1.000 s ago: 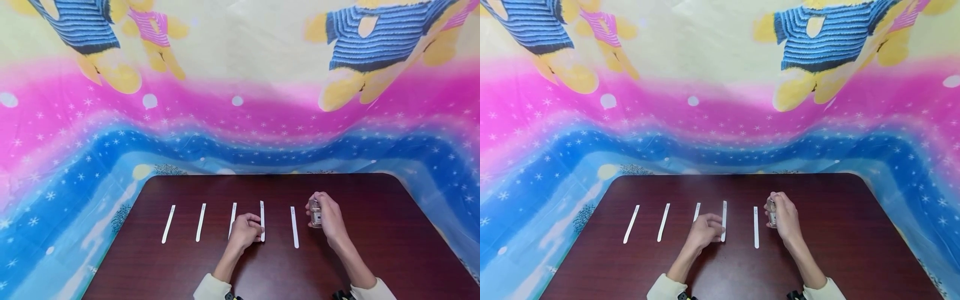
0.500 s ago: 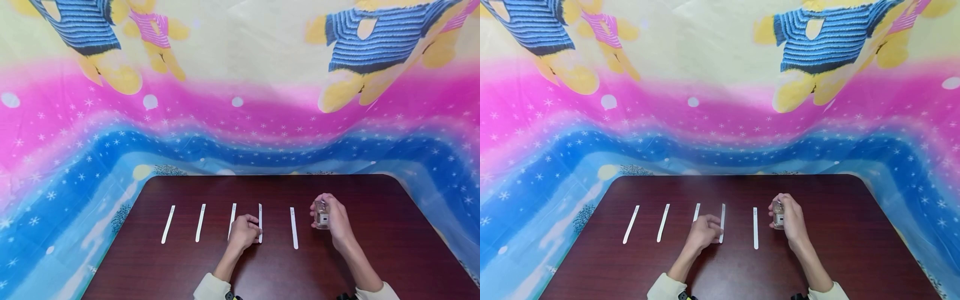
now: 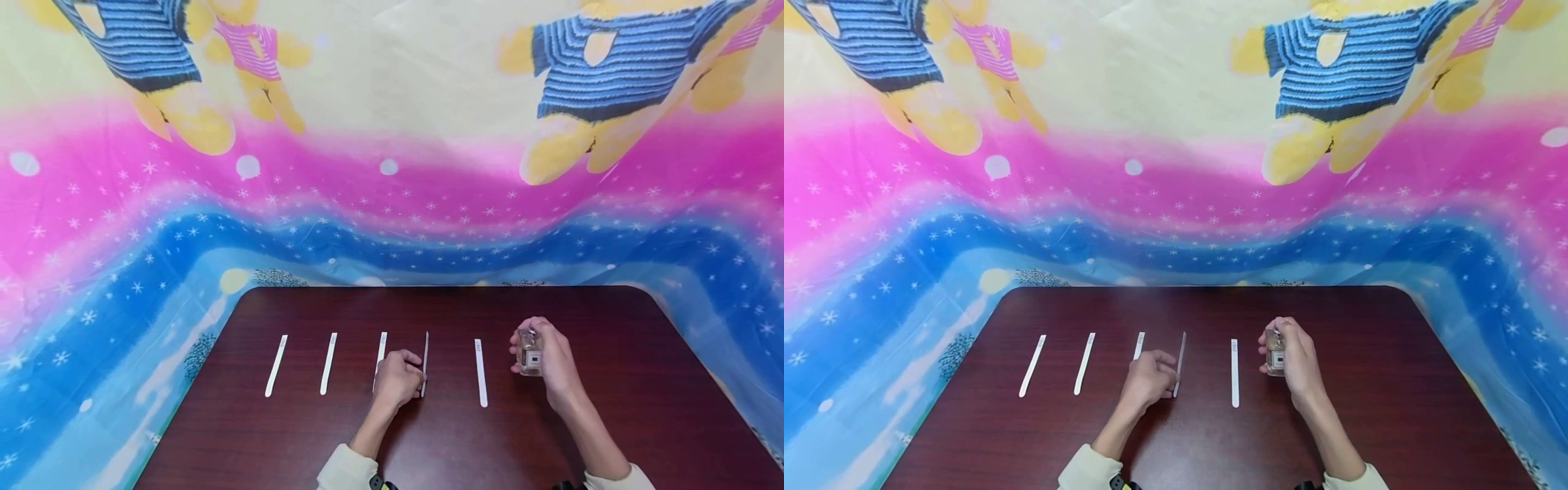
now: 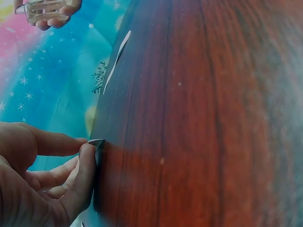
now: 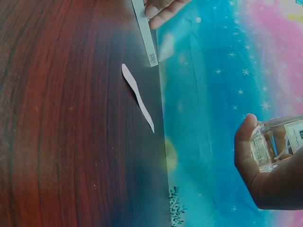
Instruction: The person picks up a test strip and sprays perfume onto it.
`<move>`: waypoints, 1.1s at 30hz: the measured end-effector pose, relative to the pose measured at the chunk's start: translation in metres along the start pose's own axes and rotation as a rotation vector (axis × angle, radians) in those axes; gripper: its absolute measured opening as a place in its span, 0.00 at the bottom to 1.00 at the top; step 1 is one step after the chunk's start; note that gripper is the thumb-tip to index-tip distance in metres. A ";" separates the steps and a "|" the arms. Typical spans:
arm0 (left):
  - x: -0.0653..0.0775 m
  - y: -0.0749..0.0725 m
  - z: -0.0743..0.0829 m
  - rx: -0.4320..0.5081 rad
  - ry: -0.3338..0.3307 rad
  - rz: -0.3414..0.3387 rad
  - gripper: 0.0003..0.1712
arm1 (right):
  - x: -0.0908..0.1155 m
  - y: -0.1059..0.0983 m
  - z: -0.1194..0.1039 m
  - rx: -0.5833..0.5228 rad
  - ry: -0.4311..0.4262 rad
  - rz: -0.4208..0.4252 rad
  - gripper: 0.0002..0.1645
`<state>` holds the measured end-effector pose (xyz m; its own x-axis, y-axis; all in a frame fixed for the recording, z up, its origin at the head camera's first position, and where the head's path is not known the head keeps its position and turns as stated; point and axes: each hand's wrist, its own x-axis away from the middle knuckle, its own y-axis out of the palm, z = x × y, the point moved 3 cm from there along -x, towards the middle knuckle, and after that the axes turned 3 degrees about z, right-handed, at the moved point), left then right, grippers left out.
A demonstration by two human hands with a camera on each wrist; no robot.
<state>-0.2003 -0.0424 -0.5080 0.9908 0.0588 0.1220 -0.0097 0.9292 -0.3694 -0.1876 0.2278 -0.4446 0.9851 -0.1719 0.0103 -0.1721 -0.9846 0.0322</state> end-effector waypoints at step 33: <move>0.017 0.052 0.024 0.114 -0.038 -0.070 0.07 | 0.004 -0.020 -0.002 -0.002 0.003 0.011 0.25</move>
<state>-0.1874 0.0157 -0.5032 0.9838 0.0040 0.1791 0.0420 0.9667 -0.2523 -0.1799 0.2466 -0.4432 0.9831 -0.1828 0.0132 -0.1831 -0.9825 0.0340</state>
